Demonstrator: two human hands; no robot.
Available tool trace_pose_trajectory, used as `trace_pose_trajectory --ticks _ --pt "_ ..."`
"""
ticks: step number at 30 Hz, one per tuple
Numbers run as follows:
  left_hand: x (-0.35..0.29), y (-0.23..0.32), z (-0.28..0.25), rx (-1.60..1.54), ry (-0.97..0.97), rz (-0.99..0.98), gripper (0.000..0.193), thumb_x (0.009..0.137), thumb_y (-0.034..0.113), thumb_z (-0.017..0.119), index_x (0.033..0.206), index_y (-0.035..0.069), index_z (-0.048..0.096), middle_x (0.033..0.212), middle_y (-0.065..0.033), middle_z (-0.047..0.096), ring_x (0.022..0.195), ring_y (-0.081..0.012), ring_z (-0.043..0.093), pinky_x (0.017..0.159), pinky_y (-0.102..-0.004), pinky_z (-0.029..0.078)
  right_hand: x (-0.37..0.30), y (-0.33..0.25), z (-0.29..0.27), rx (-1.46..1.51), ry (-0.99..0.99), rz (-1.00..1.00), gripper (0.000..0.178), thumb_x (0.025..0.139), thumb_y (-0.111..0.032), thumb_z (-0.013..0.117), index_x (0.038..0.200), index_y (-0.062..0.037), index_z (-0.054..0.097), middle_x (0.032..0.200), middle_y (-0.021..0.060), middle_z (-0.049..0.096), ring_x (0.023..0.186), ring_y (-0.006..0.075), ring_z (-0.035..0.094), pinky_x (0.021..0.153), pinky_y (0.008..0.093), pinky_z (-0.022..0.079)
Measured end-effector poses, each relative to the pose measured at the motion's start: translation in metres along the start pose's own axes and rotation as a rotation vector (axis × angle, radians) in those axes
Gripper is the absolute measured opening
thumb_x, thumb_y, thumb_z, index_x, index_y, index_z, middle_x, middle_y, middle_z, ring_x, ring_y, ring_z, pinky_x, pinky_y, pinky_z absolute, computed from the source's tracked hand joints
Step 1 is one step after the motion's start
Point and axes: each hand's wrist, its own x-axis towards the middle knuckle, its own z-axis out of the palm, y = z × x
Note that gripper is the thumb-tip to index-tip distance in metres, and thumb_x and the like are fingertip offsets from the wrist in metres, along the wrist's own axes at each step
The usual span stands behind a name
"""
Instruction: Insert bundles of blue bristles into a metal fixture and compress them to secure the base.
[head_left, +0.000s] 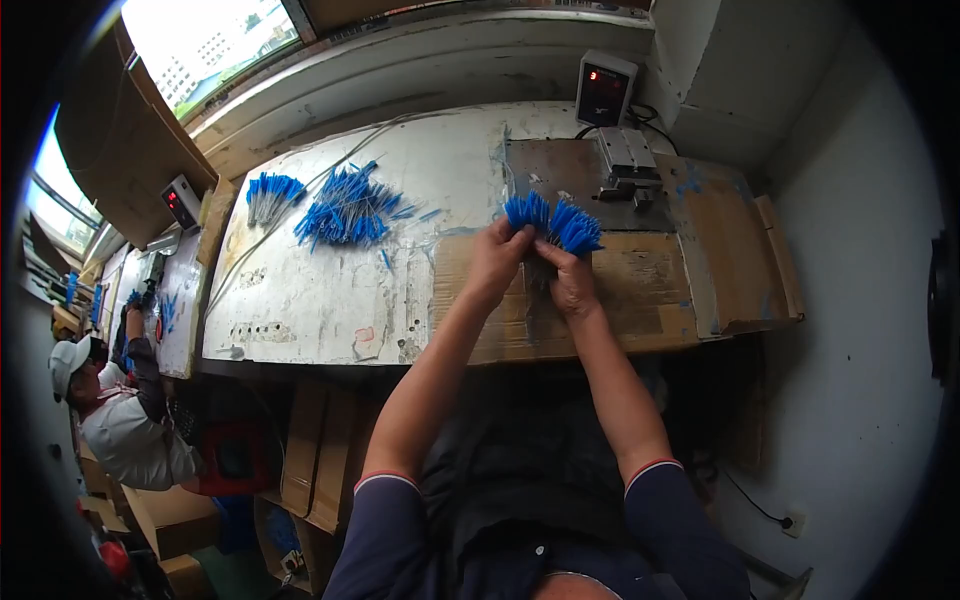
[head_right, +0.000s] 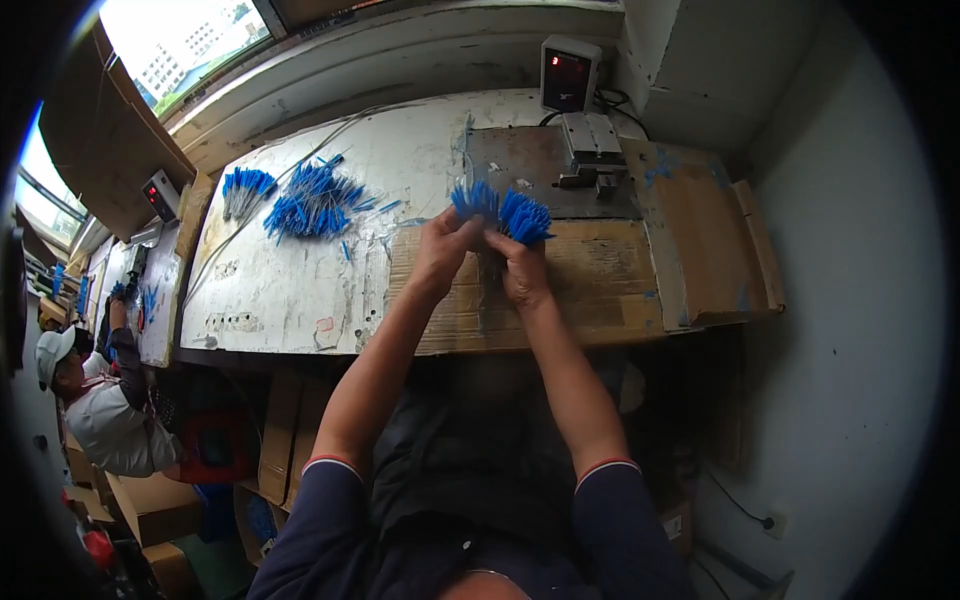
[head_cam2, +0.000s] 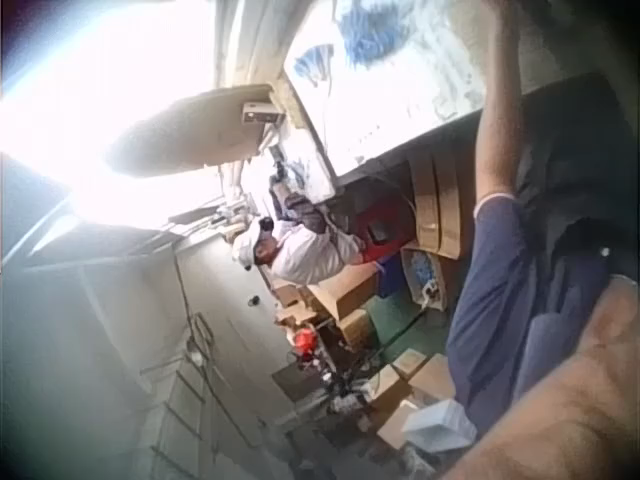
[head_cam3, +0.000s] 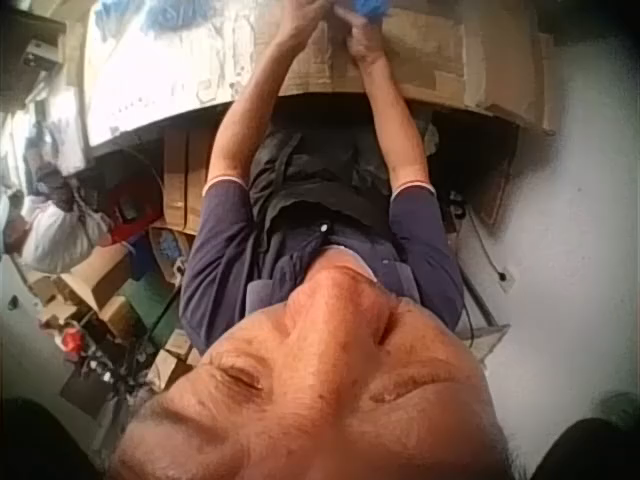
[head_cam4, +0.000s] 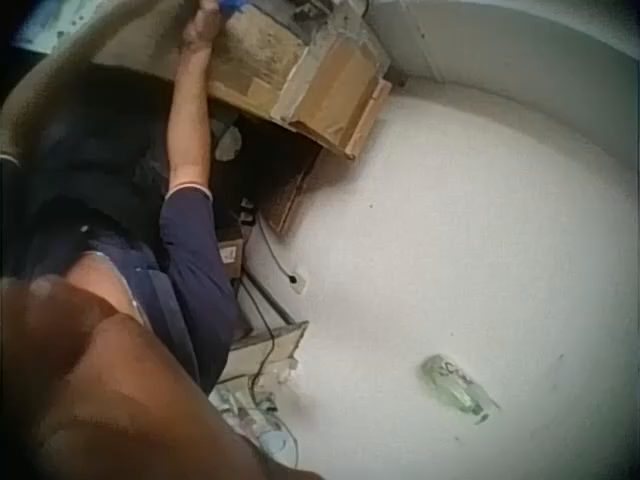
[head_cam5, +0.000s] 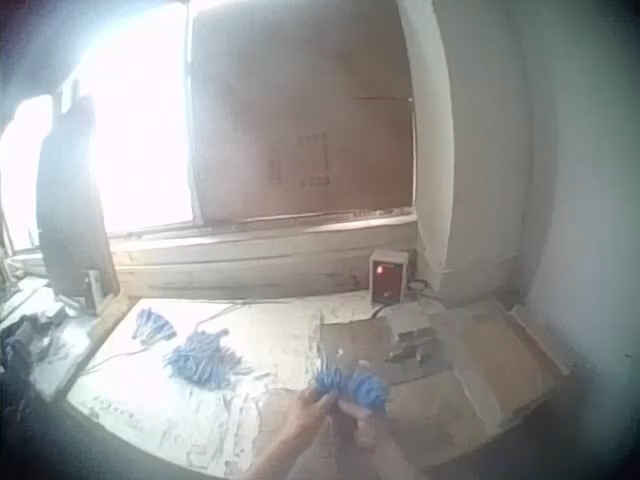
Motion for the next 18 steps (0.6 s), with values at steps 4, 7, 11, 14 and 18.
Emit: trace_pose_trajectory --ticks 4,7,11,14,18 --pt "-0.004 0.012 -0.008 0.028 -0.092 -0.085 0.027 0.099 0.020 0.063 0.119 0.002 0.066 0.102 -0.0021 0.068 0.091 -0.0093 0.061 0.082 -0.0270 0.050 -0.006 -0.004 0.005 0.093 -0.016 0.113 0.035 0.085 0.003 0.068 0.119 -0.0040 0.066 0.115 0.0054 0.069 0.104 0.0182 0.066 0.094 0.0317 0.053" --pt "-0.008 0.020 -0.004 0.116 -0.103 -0.148 0.026 0.099 0.020 0.062 0.117 0.001 0.067 0.102 -0.0028 0.068 0.091 -0.0104 0.062 0.083 -0.0273 0.050 -0.013 -0.008 0.012 0.033 -0.023 0.071 0.032 0.084 0.003 0.069 0.115 -0.0045 0.068 0.110 0.0044 0.069 0.102 0.0176 0.066 0.092 0.0313 0.053" --pt "-0.006 -0.003 -0.005 -0.068 -0.020 -0.060 0.030 0.101 0.022 0.060 0.120 -0.001 0.066 0.104 -0.0050 0.069 0.093 -0.0119 0.063 0.084 -0.0287 0.049 -0.008 -0.005 0.013 -0.004 -0.037 0.059 0.027 0.085 0.001 0.070 0.111 -0.0056 0.069 0.105 0.0038 0.070 0.099 0.0170 0.067 0.090 0.0313 0.054" --pt "-0.006 -0.009 0.004 -0.146 -0.027 -0.053 0.034 0.103 0.024 0.057 0.122 -0.003 0.066 0.105 -0.0068 0.069 0.094 -0.0130 0.063 0.086 -0.0288 0.049 0.002 0.005 -0.011 0.108 0.005 0.116 0.021 0.086 -0.001 0.071 0.107 -0.0050 0.070 0.102 0.0049 0.071 0.097 0.0177 0.068 0.088 0.0312 0.054" --pt "-0.011 0.000 0.009 -0.130 0.019 -0.038 0.036 0.105 0.023 0.052 0.123 -0.006 0.064 0.107 -0.0096 0.070 0.099 -0.0154 0.065 0.090 -0.0298 0.049 0.002 0.003 -0.011 0.227 0.042 0.163 0.014 0.088 -0.003 0.070 0.101 -0.0033 0.071 0.099 0.0071 0.072 0.094 0.0199 0.069 0.086 0.0328 0.055"
